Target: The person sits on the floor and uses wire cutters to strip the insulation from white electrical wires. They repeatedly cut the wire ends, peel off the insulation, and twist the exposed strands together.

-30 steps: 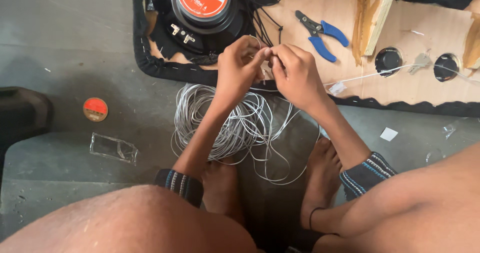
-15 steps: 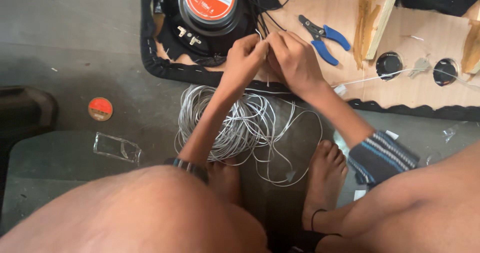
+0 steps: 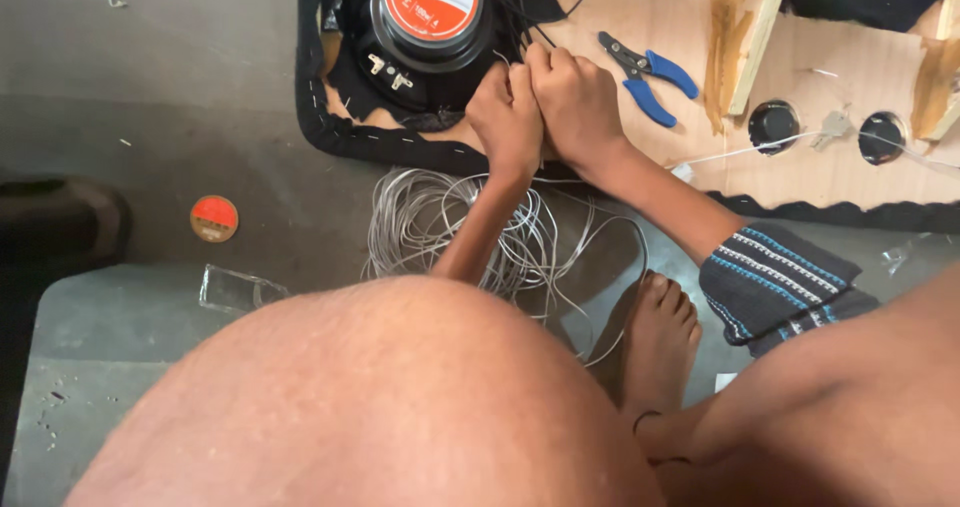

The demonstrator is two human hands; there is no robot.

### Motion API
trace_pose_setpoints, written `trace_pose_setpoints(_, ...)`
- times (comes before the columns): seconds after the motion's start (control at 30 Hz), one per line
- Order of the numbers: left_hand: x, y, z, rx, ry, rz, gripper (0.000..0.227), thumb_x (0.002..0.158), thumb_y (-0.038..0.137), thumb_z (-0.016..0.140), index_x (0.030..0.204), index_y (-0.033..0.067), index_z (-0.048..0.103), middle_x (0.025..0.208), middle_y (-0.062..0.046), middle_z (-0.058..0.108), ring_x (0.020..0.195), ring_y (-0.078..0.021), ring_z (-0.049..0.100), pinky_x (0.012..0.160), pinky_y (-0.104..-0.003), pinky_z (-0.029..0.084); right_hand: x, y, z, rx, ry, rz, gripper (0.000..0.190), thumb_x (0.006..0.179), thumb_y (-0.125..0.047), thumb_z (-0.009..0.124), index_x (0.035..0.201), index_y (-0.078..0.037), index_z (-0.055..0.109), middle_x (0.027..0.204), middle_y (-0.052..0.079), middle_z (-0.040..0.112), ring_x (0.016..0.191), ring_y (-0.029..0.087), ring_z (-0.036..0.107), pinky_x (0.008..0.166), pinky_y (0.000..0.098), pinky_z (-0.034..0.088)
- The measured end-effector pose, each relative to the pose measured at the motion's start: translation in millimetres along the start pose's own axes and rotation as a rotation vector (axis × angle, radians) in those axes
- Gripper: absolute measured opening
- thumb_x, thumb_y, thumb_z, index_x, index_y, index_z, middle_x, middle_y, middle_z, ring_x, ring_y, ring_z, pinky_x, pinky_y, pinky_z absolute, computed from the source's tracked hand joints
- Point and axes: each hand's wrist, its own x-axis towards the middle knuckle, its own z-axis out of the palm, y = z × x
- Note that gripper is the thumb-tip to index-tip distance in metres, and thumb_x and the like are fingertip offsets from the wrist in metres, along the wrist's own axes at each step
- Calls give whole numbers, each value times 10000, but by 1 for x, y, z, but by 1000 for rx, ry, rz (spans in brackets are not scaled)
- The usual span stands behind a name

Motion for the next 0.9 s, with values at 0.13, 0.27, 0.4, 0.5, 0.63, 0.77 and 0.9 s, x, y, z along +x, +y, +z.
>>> trace_pose_setpoints(0.13, -6, 7, -2, 14, 23, 36, 305, 926, 160, 639, 746, -54, 517, 618, -201, 514, 531, -249, 489, 556, -413, 442, 3, 12, 13, -231, -62, 100, 146, 920, -153, 679, 989, -48, 603, 880, 154, 663, 776, 319, 697, 640, 397, 556)
trace_pose_setpoints(0.27, -10, 10, -12, -154, -126, -92, 304, 992, 146, 580, 757, -25, 488, 586, -96, 491, 521, -183, 558, 522, -373, 473, 12, 27, 19, -253, -147, 118, 153, 939, -131, 661, 1057, -48, 611, 950, 156, 660, 838, 319, 689, 696, 403, 554)
trace_pose_setpoints(0.4, -6, 1, -16, -495, -300, -155, 224, 1057, 158, 505, 884, 18, 534, 649, 1, 481, 593, -118, 527, 606, -321, 540, 18, 42, 6, -134, -323, 148, 181, 958, -109, 644, 1126, -47, 620, 1020, 159, 658, 901, 320, 682, 753, 408, 551)
trace_pose_setpoints(0.5, -1, -8, -23, -673, -400, -167, 243, 1043, 169, 418, 875, 28, 522, 749, -19, 552, 668, -140, 609, 689, -302, 545, 30, 53, -27, 174, -485, 191, 211, 972, -93, 632, 1177, -46, 626, 1072, 161, 656, 949, 320, 676, 795, 412, 548)
trace_pose_setpoints(0.63, 2, -10, -30, -689, -551, -188, 236, 1043, 154, 427, 864, 30, 519, 734, -8, 508, 677, -126, 553, 689, -301, 520, 44, 69, -80, 652, -473, 248, 257, 990, -71, 615, 1246, -45, 635, 1142, 164, 653, 1012, 321, 669, 851, 418, 545)
trace_pose_setpoints(0.77, 10, -16, -39, -521, -716, -114, 273, 1055, 141, 450, 817, 30, 526, 702, -19, 540, 663, -118, 555, 650, -283, 471, 24, 52, -82, 682, -237, -31, 309, 1009, -49, 598, 1314, -45, 644, 1212, 167, 650, 1074, 321, 661, 908, 424, 542)
trace_pose_setpoints(0.9, 16, -19, -41, -574, -766, -113, 255, 1042, 121, 445, 847, 17, 572, 738, -22, 577, 689, -101, 555, 663, -275, 464, 16, 34, -54, 630, -173, -201, 290, 1007, -39, 617, 1296, -21, 647, 1150, 170, 680, 1044, 343, 672, 906, 424, 539)
